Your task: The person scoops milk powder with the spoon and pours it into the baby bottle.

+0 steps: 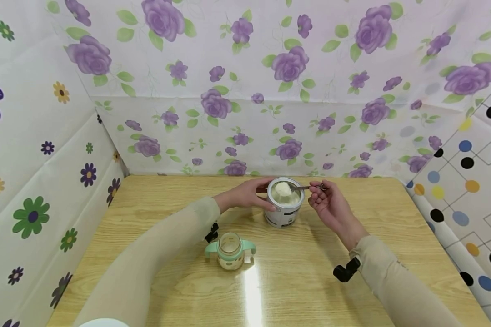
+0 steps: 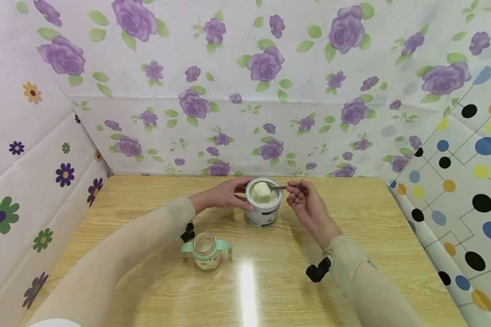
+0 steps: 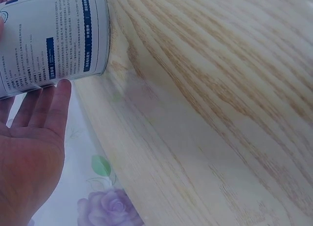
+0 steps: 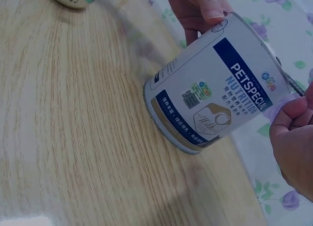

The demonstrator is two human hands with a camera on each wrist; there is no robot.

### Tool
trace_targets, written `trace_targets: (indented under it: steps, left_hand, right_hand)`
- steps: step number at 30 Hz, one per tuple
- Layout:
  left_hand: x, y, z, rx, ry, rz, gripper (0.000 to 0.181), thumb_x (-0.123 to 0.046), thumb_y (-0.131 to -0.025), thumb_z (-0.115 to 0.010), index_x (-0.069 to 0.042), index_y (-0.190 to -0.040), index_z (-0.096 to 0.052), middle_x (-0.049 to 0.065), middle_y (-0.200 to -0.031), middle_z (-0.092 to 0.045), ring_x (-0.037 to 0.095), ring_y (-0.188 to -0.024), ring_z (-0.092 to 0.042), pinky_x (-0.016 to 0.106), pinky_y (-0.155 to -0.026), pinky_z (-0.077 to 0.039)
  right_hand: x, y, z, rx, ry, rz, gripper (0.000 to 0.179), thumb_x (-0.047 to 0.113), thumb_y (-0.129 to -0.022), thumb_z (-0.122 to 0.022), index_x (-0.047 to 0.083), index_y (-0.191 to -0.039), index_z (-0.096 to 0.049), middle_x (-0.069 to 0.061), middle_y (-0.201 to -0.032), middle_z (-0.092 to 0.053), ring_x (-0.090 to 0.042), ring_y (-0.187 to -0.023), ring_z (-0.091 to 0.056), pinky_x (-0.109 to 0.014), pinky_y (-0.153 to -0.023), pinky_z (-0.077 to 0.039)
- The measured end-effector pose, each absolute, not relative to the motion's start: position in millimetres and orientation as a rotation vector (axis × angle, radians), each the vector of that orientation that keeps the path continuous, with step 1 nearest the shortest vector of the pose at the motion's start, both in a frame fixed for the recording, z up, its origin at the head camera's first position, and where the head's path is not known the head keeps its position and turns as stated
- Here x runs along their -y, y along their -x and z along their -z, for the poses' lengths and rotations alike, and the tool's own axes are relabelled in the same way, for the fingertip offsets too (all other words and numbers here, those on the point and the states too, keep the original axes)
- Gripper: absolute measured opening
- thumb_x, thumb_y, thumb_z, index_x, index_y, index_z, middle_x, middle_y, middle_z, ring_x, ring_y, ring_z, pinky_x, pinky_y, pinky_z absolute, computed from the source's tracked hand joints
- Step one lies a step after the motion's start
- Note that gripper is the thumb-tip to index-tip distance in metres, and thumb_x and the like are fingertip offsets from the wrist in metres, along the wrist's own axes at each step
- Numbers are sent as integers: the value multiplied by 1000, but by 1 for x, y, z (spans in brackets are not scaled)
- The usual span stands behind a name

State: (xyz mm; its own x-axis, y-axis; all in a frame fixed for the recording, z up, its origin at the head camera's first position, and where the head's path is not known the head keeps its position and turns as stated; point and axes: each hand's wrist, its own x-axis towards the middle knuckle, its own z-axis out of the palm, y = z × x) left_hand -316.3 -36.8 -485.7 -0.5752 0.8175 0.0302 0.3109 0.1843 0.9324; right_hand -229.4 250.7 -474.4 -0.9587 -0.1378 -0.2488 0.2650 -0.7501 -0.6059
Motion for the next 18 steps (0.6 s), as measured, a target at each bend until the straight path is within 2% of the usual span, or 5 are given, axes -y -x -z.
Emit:
trace_targets:
  steps: [18]
  left_hand:
    - [37, 318, 487, -1979, -1042, -1383, 89, -9, -91, -88, -22, -166, -41, 3, -157, -52, 23, -143, -53, 47, -117, -47]
  right_hand:
    - [-252, 229, 474, -1006, -271, 2728, 48, 23, -118, -39, 0, -96, -75, -7, -78, -75, -12, -69, -67, -24, -72, -53]
